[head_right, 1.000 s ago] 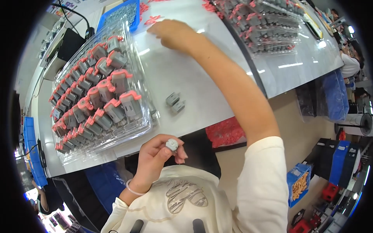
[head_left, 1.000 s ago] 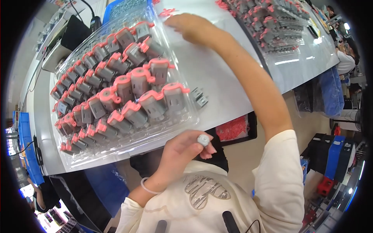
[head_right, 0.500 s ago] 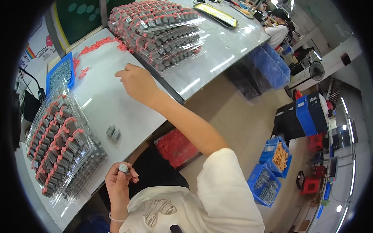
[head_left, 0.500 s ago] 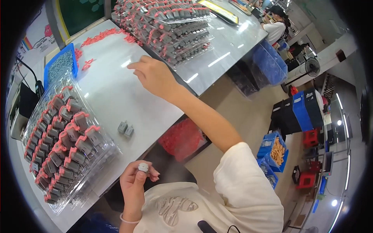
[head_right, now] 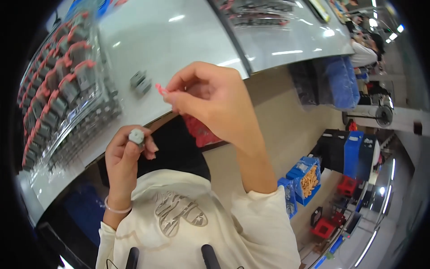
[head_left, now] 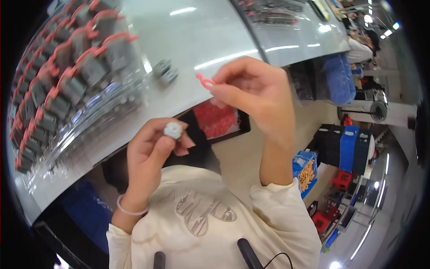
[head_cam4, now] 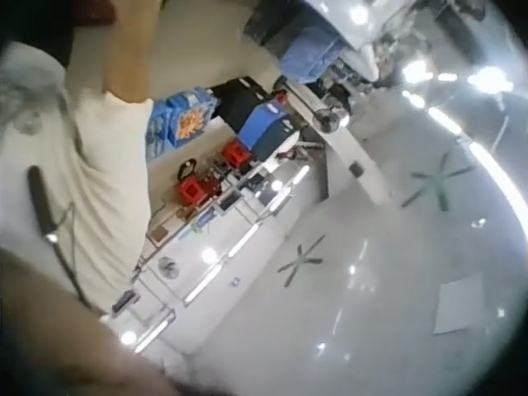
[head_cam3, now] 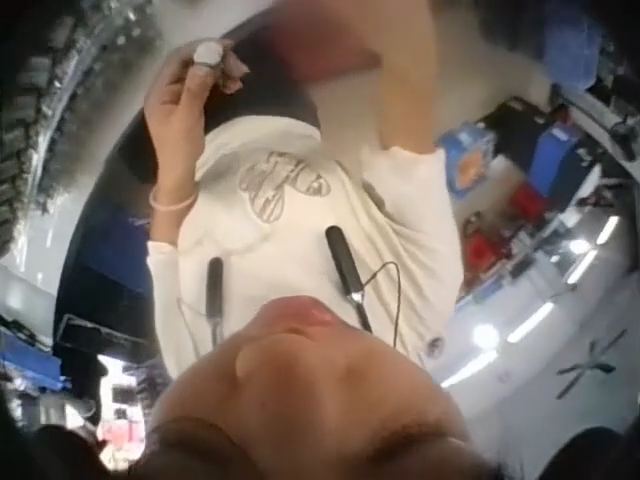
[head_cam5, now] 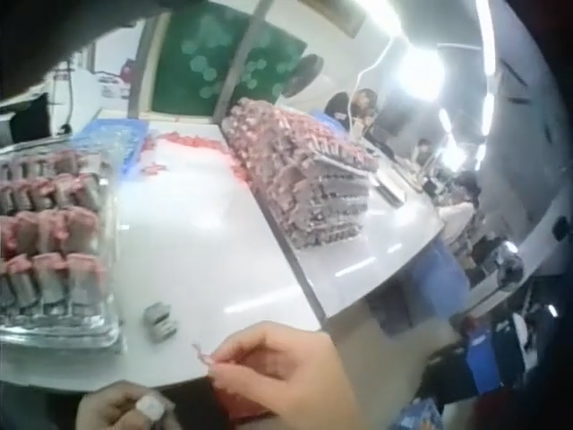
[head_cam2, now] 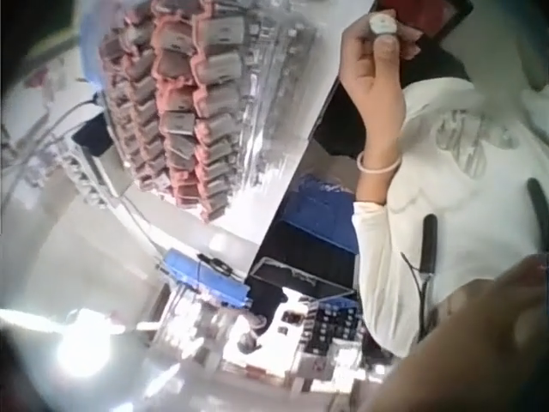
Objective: Manually assembling small DC motors by attaching pink plastic gears to the motor shafts.
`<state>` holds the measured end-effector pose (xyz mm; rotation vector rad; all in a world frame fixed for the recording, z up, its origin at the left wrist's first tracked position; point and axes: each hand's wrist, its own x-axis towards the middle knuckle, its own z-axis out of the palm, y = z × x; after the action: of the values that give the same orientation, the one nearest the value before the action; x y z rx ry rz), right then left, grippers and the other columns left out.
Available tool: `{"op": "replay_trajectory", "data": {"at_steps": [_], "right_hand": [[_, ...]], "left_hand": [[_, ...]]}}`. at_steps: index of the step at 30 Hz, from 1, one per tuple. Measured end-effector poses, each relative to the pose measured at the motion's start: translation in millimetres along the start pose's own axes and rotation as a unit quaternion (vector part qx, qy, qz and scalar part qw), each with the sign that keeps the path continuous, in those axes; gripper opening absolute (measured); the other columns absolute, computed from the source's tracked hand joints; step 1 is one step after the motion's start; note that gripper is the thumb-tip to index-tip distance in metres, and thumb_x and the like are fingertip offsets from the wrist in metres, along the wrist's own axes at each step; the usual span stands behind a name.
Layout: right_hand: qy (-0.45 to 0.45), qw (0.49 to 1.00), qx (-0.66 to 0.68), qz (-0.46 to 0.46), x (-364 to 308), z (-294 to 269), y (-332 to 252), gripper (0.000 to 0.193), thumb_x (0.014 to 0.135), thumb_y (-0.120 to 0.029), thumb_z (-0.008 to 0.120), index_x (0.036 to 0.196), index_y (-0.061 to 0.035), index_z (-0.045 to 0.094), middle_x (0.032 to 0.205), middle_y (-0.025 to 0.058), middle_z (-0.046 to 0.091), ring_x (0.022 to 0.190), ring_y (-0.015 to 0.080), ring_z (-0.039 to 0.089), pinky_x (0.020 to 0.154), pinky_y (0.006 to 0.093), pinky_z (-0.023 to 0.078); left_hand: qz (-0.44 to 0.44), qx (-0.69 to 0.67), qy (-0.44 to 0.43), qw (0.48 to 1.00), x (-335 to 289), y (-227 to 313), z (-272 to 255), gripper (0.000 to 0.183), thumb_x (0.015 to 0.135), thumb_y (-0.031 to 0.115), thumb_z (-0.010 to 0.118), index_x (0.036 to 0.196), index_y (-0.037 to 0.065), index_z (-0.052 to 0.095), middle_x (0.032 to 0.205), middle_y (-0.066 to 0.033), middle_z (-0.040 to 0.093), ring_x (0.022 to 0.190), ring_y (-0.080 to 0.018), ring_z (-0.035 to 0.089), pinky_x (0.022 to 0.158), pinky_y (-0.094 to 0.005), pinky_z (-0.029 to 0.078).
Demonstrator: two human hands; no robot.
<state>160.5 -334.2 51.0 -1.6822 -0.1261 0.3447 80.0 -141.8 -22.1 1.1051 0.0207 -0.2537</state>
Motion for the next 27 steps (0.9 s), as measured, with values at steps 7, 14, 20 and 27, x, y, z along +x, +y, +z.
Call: {"op": "replay_trajectory", "data": {"at_steps": [7, 14, 20, 27], "right_hand": [[-0.135, 0.976, 0.17, 0.002, -10.5, 33.0, 25.4, 0.01, 0.077, 0.006, 0.062, 0.086, 0.0053, 0.059, 0.091, 0.013, 0.056, 0.082, 0.0141, 0.054, 0.069, 0.024, 0.045], [-0.065, 0.994, 0.093, -0.004, -20.9, 47.1, 22.2, 0.012, 0.074, 0.002, 0.066, 0.086, 0.0023, 0.062, 0.083, 0.0073, 0.058, 0.071, 0.0115, 0.053, 0.062, 0.0217, 0.041], [-0.056, 0.962, -0.127, -0.235, -17.6, 46.9, 30.6, 0.018, 0.07, -0.003, 0.073, 0.089, -0.0029, 0.07, 0.075, 0.0048, 0.057, 0.066, 0.0141, 0.054, 0.057, 0.0248, 0.041], [-0.107, 0.934, -0.115, -0.321, -2.9, 39.2, 47.8, 0.024, 0.062, -0.009, 0.077, 0.085, -0.0072, 0.072, 0.074, 0.0022, 0.056, 0.063, 0.0136, 0.049, 0.055, 0.026, 0.038]], "left_hand": [[0.041, 0.005, -0.007, 0.999, -4.3, -3.3, -4.9, 0.029, 0.092, 0.018, 0.057, 0.111, -0.003, 0.053, 0.098, -0.0081, 0.061, 0.085, -0.0129, 0.06, 0.075, -0.0238, 0.049], [0.074, 0.052, -0.023, 0.996, -7.7, -4.8, -6.0, 0.025, 0.091, 0.012, 0.057, 0.11, -0.005, 0.052, 0.097, -0.0079, 0.061, 0.084, -0.0122, 0.061, 0.075, -0.0232, 0.05], [0.088, 0.05, -0.01, 0.995, -6.8, -4.3, -7.1, 0.025, 0.091, 0.011, 0.057, 0.11, -0.005, 0.053, 0.094, -0.0074, 0.061, 0.083, -0.0113, 0.061, 0.073, -0.0231, 0.05], [0.125, 0.18, -0.004, 0.976, -9.0, -0.8, -6.7, 0.02, 0.083, 0.005, 0.063, 0.101, -0.004, 0.058, 0.082, -0.0081, 0.063, 0.073, -0.0121, 0.061, 0.065, -0.0235, 0.049]]}}
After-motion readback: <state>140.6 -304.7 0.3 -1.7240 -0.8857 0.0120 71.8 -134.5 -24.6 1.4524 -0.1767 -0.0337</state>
